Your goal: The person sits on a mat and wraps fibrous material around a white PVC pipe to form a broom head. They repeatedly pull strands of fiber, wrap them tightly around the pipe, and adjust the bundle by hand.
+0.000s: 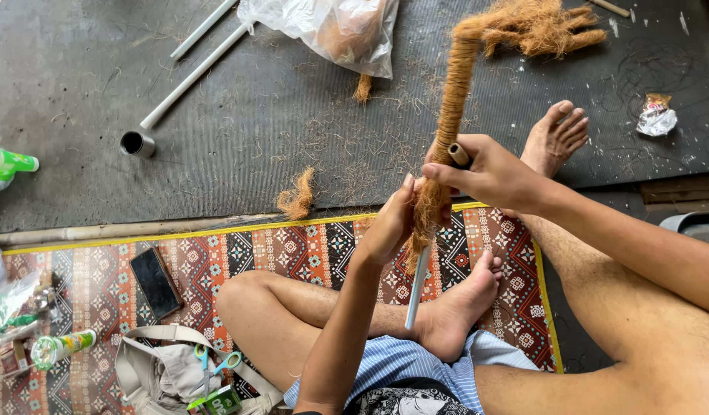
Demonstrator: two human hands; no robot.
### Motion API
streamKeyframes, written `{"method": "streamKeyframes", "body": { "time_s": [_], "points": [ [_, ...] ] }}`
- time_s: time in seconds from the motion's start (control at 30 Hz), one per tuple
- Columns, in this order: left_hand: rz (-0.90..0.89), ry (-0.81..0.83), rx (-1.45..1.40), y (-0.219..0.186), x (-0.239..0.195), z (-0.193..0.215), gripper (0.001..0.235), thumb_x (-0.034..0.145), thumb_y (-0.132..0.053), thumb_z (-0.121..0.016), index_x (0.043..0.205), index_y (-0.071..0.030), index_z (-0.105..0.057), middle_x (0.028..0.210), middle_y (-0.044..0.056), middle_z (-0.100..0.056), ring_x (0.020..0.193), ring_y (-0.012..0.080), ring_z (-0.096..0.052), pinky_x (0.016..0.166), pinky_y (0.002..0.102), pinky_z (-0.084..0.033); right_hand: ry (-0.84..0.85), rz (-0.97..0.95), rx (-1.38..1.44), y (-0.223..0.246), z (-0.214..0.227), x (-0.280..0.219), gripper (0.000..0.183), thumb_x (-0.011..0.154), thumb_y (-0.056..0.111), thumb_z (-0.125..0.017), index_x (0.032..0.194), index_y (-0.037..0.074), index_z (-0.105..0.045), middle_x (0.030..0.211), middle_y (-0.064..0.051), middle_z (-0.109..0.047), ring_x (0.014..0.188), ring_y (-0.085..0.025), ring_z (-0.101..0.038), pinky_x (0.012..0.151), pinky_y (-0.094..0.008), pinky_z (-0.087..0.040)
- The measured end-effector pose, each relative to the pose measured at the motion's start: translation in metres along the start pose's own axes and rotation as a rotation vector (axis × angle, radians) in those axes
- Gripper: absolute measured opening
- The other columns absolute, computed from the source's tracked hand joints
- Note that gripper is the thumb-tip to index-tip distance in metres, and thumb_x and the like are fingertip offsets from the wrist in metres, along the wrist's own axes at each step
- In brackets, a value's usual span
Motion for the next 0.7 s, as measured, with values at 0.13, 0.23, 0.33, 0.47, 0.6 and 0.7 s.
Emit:
{"method": "streamKeyframes", "body": {
  "time_s": [0.13, 0.23, 0.33, 0.47, 0.6, 0.7],
  "points": [
    [-0.067, -0.066, 0.375, -0.018, -0.01, 0.015, 0.054, 0.111, -0.045, -0.031, 0.137, -0.004, -0.053, 0.129, 0.009, -0.061, 0.125, 0.0178, -0.058, 0.109, 0.036, -0.046, 0.013, 0.218, -0.188, 0.027, 0.0, -0.01, 0.02, 0.099, 0.021, -0.069, 0.105, 0.002, -0.066, 0.084, -0.001, -0.067, 0.077, -0.007, -0.061, 0.068, -0.026, -0.053],
    [-0.176, -0.021, 0.415, -0.037, -0.018, 0.014, 0.053, 0.114, -0.044, -0.031, 0.139, -0.003, -0.054, 0.133, 0.011, -0.063, 0.129, 0.0196, -0.058, 0.111, 0.036, -0.045, -0.035, 0.335, -0.376, 0.048, -0.001, -0.028, 0.018, 0.097, 0.021, -0.071, 0.1, 0.003, -0.067, 0.079, -0.003, -0.064, 0.071, -0.01, -0.059, 0.063, -0.026, -0.049],
    [-0.328, -0.113, 0.564, -0.06, -0.029, 0.02, 0.046, 0.114, -0.038, -0.037, 0.138, -0.003, -0.054, 0.133, 0.01, -0.061, 0.129, 0.0182, -0.058, 0.111, 0.035, -0.046, -0.051, 0.653, -0.649, 0.089, -0.016, -0.057, 0.015, 0.095, 0.021, -0.072, 0.099, 0.008, -0.067, 0.084, -0.002, -0.068, 0.073, -0.012, -0.067, 0.077, -0.029, -0.053],
    [-0.483, -0.484, 0.727, -0.081, -0.05, 0.043, 0.035, 0.112, -0.026, -0.043, 0.132, -0.002, -0.059, 0.126, 0.01, -0.059, 0.118, 0.0179, -0.06, 0.105, 0.034, -0.049, -0.086, 0.949, -0.785, 0.119, -0.027, -0.073, 0.02, 0.088, 0.018, -0.078, 0.1, 0.007, -0.068, 0.066, -0.001, -0.065, 0.056, -0.013, -0.062, 0.068, -0.03, -0.046],
    [-0.456, -0.625, 0.58, -0.068, -0.054, 0.055, 0.035, 0.112, -0.025, -0.043, 0.129, 0.0, -0.06, 0.114, 0.009, -0.062, 0.105, 0.0165, -0.061, 0.097, 0.032, -0.053, -0.07, 1.213, -1.046, 0.129, -0.053, -0.085, 0.031, 0.088, 0.021, -0.081, 0.104, 0.0, -0.065, 0.07, -0.003, -0.064, 0.06, -0.016, -0.062, 0.057, -0.03, -0.048],
    [-0.307, -0.341, 0.119, -0.032, -0.042, 0.033, 0.045, 0.113, -0.036, -0.04, 0.133, 0.0, -0.057, 0.113, 0.008, -0.063, 0.103, 0.0167, -0.063, 0.095, 0.033, -0.054, 0.054, 1.339, -1.241, 0.122, -0.08, -0.091, 0.025, 0.089, 0.017, -0.084, 0.097, 0.003, -0.064, 0.063, 0.004, -0.054, 0.056, -0.013, -0.058, 0.051, -0.028, -0.045]
  ]
}}
Point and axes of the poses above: each hand's wrist, its own x-axis towards the middle knuckle, its own z-axis out of the back of the hand, y = z × x, the point moved 10 cm from there along x, towards the middle knuckle
